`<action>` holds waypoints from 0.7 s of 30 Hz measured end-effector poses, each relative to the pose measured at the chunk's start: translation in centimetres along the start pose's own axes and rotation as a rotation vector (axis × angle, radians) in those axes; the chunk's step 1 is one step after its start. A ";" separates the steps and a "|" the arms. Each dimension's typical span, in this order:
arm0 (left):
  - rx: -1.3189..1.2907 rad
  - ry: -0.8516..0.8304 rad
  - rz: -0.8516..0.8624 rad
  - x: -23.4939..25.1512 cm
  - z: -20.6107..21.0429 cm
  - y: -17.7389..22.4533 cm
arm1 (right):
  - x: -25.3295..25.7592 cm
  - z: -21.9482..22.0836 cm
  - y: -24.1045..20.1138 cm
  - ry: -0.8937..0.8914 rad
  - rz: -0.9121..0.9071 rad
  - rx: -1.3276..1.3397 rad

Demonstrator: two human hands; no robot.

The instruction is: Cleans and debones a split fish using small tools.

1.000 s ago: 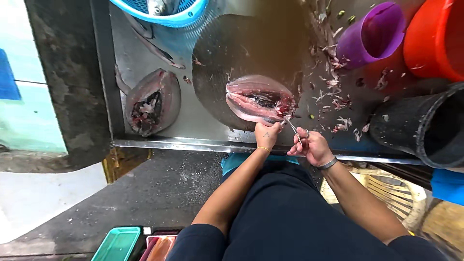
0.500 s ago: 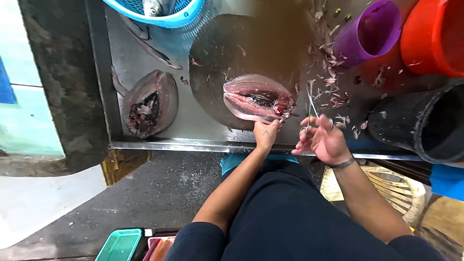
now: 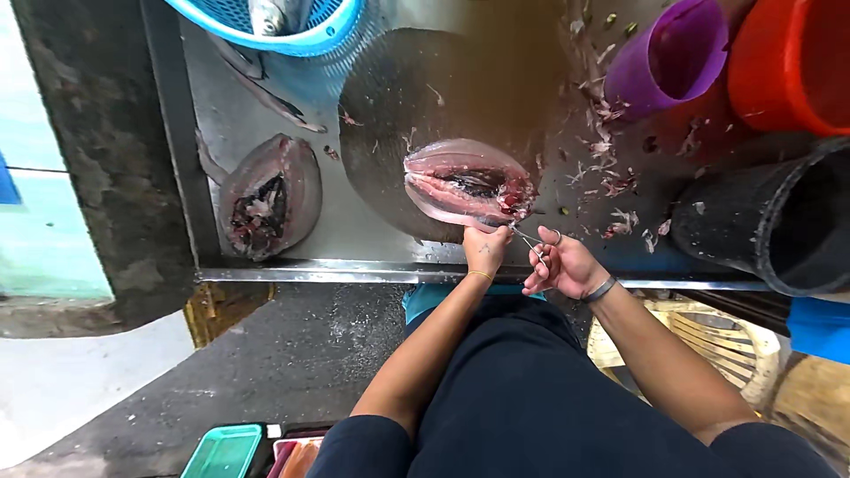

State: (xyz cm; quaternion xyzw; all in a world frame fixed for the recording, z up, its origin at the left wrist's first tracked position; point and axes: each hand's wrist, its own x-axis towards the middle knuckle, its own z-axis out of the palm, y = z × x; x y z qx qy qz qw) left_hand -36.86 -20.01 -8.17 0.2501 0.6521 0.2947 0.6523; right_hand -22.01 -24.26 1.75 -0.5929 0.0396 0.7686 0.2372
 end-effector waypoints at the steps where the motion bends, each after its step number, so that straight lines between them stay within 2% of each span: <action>1: 0.009 0.002 0.004 0.0 -0.1 -0.1 | 0.1 0.1 0.0 0.016 0.005 -0.002; 6: 0.047 0.007 0.007 0.0 -0.1 0.1 | 0.4 0.8 0.4 0.138 -0.100 -0.067; 14: 0.003 0.007 -0.033 0.0 0.2 0.8 | 0.2 1.6 1.7 0.156 -0.286 -0.092; 19: 0.014 0.026 -0.047 0.1 0.3 0.8 | 0.3 1.1 1.7 0.035 -0.127 -0.035; 21: 0.011 0.035 -0.048 0.0 0.6 0.7 | 0.7 1.1 1.8 0.088 -0.141 0.043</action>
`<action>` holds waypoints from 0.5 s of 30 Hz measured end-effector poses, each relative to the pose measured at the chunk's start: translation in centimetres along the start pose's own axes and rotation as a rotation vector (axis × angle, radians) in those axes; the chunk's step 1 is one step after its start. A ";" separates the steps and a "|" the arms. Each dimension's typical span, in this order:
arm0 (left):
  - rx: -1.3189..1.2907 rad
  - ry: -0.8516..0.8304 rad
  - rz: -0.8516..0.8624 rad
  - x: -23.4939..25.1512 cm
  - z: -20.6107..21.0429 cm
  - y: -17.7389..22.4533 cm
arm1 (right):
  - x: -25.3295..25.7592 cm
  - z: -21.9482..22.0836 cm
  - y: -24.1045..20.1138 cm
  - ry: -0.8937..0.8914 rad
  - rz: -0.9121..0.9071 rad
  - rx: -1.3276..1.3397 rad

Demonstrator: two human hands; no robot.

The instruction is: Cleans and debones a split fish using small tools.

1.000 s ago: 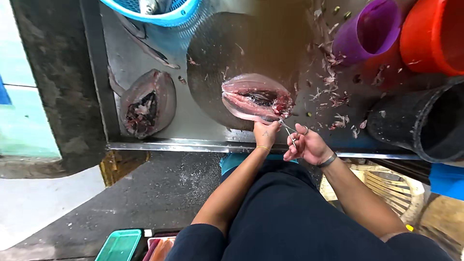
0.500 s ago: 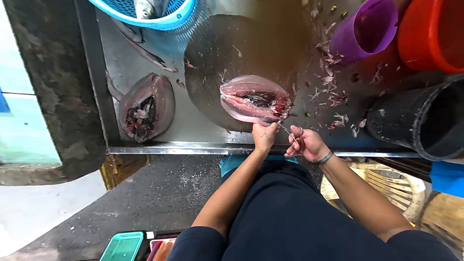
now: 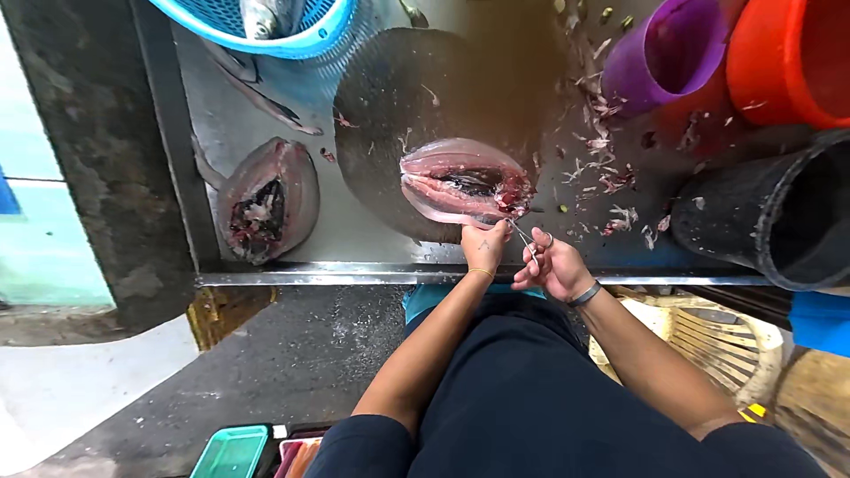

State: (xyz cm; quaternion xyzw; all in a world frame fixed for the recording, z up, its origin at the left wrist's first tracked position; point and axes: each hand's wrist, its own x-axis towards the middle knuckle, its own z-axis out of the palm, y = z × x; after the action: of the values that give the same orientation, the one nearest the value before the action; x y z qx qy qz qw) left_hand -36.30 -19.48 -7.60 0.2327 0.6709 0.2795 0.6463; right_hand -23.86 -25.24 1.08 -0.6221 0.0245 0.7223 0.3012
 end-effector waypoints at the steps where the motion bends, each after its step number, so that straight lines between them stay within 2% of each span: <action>1: -0.008 0.009 0.000 0.0 0.1 0.1 | 0.0 0.2 0.0 0.034 -0.033 0.017; 4: -0.013 0.023 -0.007 0.0 0.3 0.4 | -0.8 0.7 0.5 0.098 -0.215 -0.076; 7: -0.015 0.024 0.002 0.2 0.4 0.3 | -1.9 0.5 0.1 0.080 -0.433 -0.186; 9: -0.027 0.022 0.012 0.1 0.3 0.2 | -2.4 0.5 -0.6 0.035 -0.393 -0.185; 12: -0.035 0.019 0.017 0.2 0.6 0.4 | -1.3 0.0 -1.0 -0.035 -0.084 -0.083; 13: -0.035 0.020 0.014 0.1 0.6 0.4 | -0.9 -0.2 -0.9 -0.021 -0.044 -0.102; 14: -0.030 0.013 0.009 0.0 0.6 0.4 | -1.1 -0.3 -0.9 0.015 -0.105 -0.189; 15: -0.024 0.011 0.008 -0.1 0.5 0.5 | -1.9 -0.4 -1.3 0.029 -0.243 -0.345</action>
State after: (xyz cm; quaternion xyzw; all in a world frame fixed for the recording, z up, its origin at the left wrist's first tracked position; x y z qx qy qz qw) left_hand -35.79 -19.18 -7.17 0.2260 0.6701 0.2912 0.6443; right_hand -22.79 -25.14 3.20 -0.6733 -0.1702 0.6650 0.2748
